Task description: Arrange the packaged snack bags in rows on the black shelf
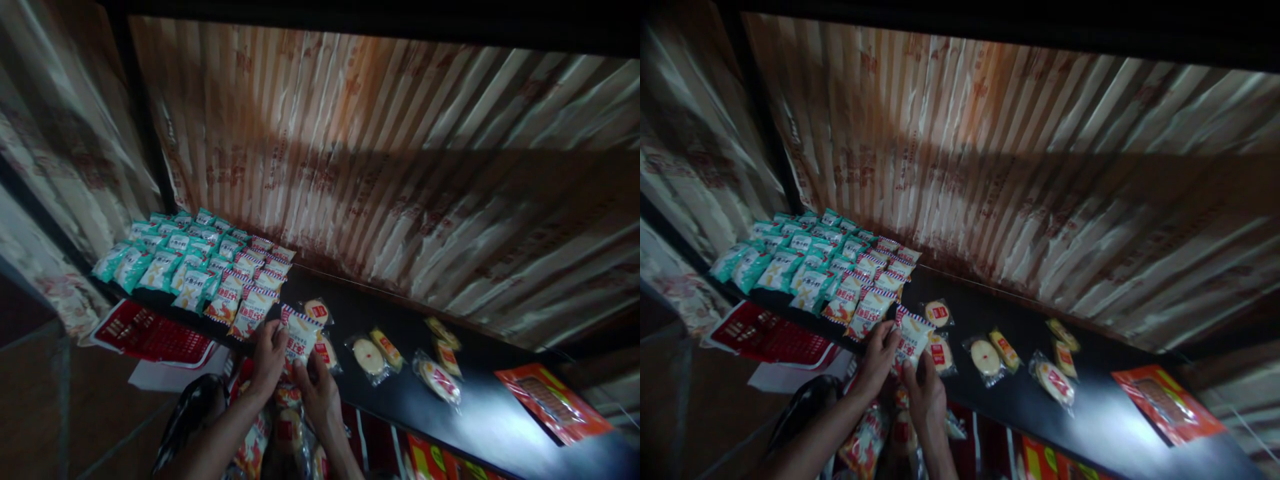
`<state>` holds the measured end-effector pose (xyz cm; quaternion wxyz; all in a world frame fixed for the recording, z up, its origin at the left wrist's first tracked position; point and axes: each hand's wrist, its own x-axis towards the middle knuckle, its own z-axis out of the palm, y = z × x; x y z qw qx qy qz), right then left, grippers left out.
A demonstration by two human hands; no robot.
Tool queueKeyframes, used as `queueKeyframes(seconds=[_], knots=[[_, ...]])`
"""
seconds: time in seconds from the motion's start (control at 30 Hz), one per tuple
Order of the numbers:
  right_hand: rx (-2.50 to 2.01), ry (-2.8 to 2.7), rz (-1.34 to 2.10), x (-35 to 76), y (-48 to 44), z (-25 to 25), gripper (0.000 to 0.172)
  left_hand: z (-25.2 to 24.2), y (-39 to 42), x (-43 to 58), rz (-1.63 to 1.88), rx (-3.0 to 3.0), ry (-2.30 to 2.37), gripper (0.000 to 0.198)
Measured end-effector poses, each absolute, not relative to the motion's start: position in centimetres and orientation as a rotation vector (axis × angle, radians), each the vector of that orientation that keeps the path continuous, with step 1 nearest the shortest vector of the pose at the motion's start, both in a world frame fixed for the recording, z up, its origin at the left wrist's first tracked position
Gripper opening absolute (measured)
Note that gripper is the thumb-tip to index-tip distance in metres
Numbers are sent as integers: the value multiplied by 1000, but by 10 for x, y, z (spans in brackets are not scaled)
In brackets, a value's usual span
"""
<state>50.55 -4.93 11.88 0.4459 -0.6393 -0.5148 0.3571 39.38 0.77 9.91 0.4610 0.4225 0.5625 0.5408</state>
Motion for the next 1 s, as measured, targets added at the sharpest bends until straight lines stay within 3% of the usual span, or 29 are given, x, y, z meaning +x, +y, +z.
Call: queueKeyframes(seconds=[0.4, 1.0], knots=[[-1657, -1352, 824, 521, -7, 135, 41, 120, 43, 399, 1216, 1192, 1512, 27], [-1657, -1350, 763, 544, 42, 132, 41, 139, 69, 418, 1214, 1432, 1496, 37]])
